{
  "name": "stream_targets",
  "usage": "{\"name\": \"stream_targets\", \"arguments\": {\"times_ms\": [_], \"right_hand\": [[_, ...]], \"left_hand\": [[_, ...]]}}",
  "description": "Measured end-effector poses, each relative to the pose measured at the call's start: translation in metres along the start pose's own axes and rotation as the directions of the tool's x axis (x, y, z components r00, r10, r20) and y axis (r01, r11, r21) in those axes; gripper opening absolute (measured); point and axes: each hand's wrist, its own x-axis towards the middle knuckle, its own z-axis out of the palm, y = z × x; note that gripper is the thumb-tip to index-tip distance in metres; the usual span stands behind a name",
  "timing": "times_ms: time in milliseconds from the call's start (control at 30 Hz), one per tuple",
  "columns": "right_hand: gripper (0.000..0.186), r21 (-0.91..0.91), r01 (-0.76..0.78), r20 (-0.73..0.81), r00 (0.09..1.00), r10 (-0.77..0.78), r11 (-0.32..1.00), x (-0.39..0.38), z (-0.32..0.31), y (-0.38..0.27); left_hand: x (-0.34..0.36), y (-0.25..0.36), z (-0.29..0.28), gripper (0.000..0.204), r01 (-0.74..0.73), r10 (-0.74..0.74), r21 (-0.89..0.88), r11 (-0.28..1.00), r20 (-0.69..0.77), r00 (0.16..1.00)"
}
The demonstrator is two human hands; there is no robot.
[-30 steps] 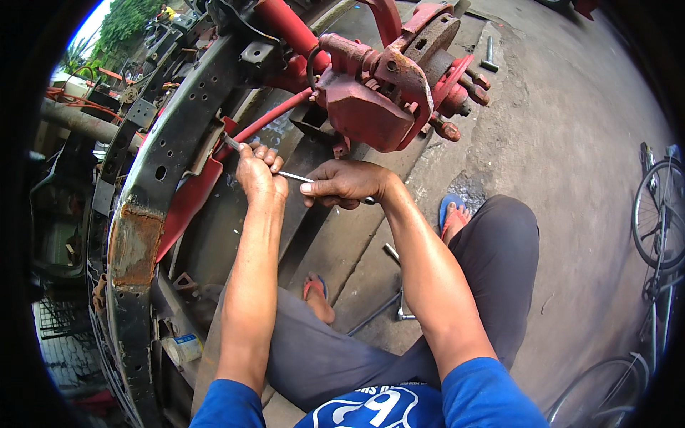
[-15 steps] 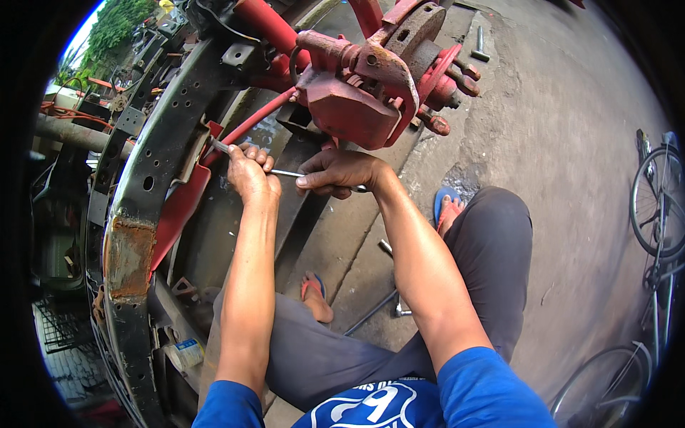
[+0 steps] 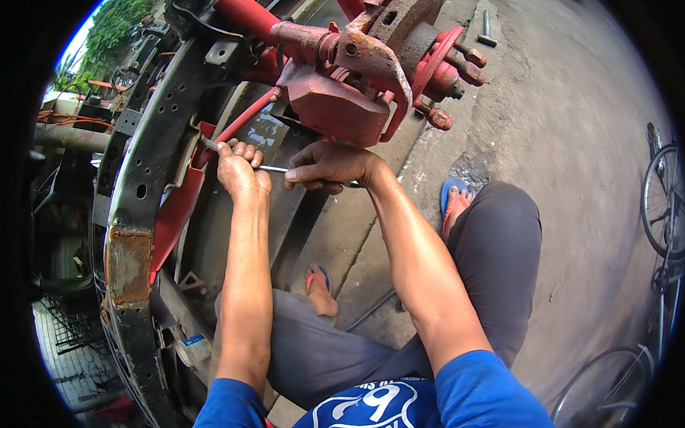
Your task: The person sits on the floor in a workshop and uses a wrench to tighten bolts on a red vehicle frame. They adjust their position and continue working on the frame throughout the clip.
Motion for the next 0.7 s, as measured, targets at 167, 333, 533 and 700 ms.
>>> {"name": "stream_targets", "arguments": {"times_ms": [167, 333, 533, 700], "right_hand": [[0.035, 0.030, -0.028, -0.034, 0.999, 0.029, 0.999, 0.004, 0.055, 0.000], [0.034, 0.099, -0.002, -0.161, 0.987, 0.018, 0.995, 0.006, 0.095, 0.005], [0.045, 0.304, -0.279, 0.166, 0.957, 0.238, 0.911, -0.006, 0.094, -0.011], [0.047, 0.480, -0.306, 0.239, 0.947, 0.213, 0.822, 0.005, 0.108, -0.005]], "left_hand": [[-0.004, 0.024, -0.030, 0.033, 0.099, -0.097, -0.013, 0.995, 0.101, 0.990], [0.002, 0.041, -0.051, 0.033, 0.176, -0.165, -0.021, 0.984, 0.259, 0.952], [-0.003, 0.045, -0.042, 0.035, 0.250, -0.236, -0.046, 0.967, 0.196, 0.952], [-0.004, 0.048, -0.043, 0.037, 0.277, -0.262, -0.072, 0.958, 0.173, 0.950]]}}
